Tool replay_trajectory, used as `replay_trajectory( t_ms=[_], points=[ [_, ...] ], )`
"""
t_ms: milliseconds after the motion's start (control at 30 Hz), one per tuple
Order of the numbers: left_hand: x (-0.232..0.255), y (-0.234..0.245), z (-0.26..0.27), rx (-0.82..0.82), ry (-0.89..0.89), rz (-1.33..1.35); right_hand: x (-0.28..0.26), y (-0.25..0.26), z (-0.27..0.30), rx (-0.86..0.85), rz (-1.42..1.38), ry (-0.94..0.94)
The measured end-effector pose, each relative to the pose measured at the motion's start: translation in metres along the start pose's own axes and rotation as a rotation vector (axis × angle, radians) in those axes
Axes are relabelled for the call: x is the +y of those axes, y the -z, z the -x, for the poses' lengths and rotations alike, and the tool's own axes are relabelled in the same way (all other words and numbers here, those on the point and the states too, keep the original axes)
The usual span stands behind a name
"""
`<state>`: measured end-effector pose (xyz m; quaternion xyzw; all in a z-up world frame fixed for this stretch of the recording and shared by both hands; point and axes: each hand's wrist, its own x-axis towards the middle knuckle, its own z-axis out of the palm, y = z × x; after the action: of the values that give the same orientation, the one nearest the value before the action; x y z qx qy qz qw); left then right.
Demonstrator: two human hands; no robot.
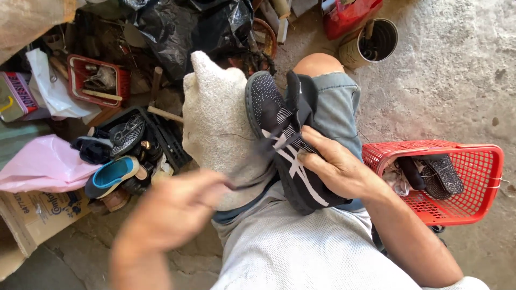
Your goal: Hand-sewing the sole of a sneaker to repair it using a needle and thread.
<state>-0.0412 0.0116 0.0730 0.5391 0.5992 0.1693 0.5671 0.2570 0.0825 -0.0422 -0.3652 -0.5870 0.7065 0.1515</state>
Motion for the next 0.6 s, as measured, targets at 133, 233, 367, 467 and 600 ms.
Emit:
replay_trajectory(
  t_ms=[133,233,367,467,600],
  points=[
    [0.038,0.045,-0.013,0.413,-0.137,-0.286,0.002,-0.02,0.0,0.198,-0.063,-0.393],
    [0.063,0.042,-0.037,0.7,-0.306,-0.267,-0.001,-0.035,-0.007,0.361,-0.205,-0.56],
    [0.031,-0.001,-0.069,0.802,-0.276,0.038,-0.001,-0.043,-0.002,0.444,-0.667,-0.282],
    [-0.043,-0.048,-0.075,0.701,-0.22,0.267,-0.012,-0.045,-0.005,0.408,-0.668,-0.291],
    [-0.061,-0.064,-0.05,0.737,-0.25,0.242,-0.007,-0.042,-0.011,0.31,-0.588,-0.265]
  ],
)
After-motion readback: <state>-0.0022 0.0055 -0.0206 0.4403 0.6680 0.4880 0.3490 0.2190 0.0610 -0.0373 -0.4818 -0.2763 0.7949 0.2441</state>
